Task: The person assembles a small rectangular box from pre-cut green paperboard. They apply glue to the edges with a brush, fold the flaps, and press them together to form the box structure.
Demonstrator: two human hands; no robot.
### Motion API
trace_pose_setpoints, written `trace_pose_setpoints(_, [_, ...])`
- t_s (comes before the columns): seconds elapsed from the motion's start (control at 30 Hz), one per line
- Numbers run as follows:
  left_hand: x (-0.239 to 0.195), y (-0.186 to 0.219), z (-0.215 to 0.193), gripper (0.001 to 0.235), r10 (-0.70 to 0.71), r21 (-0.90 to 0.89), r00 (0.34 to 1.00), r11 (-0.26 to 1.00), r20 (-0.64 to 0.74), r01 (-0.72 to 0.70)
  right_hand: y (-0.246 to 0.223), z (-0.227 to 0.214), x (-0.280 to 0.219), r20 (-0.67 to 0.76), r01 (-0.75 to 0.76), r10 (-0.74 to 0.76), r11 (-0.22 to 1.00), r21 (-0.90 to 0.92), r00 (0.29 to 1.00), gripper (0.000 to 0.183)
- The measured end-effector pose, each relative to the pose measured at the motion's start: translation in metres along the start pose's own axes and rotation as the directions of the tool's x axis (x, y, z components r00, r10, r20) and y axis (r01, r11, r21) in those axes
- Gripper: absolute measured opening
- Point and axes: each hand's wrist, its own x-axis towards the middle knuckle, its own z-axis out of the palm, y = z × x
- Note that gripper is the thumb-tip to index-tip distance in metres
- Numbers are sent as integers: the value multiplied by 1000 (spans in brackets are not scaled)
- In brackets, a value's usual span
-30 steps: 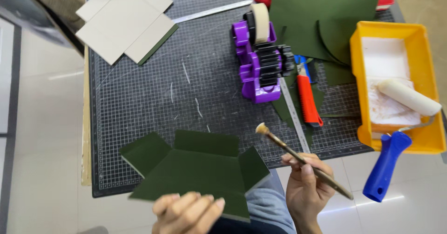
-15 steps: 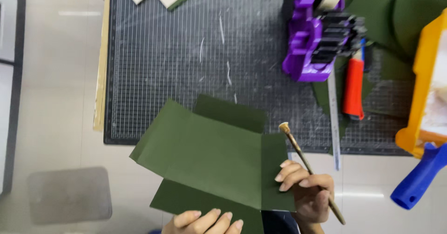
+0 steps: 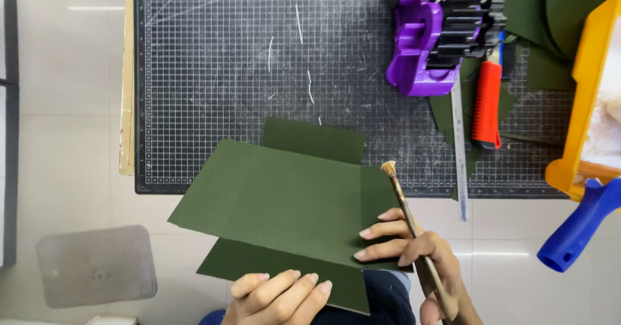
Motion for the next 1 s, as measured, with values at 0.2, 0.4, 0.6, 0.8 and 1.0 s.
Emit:
trace_pose_setpoints(0.2, [40,-9,0,21,30,-72,999,997,-32,-32,10,-15,9,-27,-34,38,992,119,999,69])
trace_pose_setpoints(0.4, [61,-8,7,25,-38,-100,996,995,-79,30,26,-23,9,-123,88,-52,947,309,991,68])
trace_pose_setpoints(0.6, [69,-7,18,22,-103,-82,980,993,-173,90,45,-34,12,-203,230,-151,861,453,967,61])
trace_pose_setpoints(0.8, [70,-3,18,22,-123,-54,984,992,-126,117,44,-37,9,-353,293,-105,789,539,930,56])
trace_pose_setpoints(1.0, [88,-7,22,19,-65,-42,980,997,-189,58,25,-36,34,-177,252,-196,883,396,965,64])
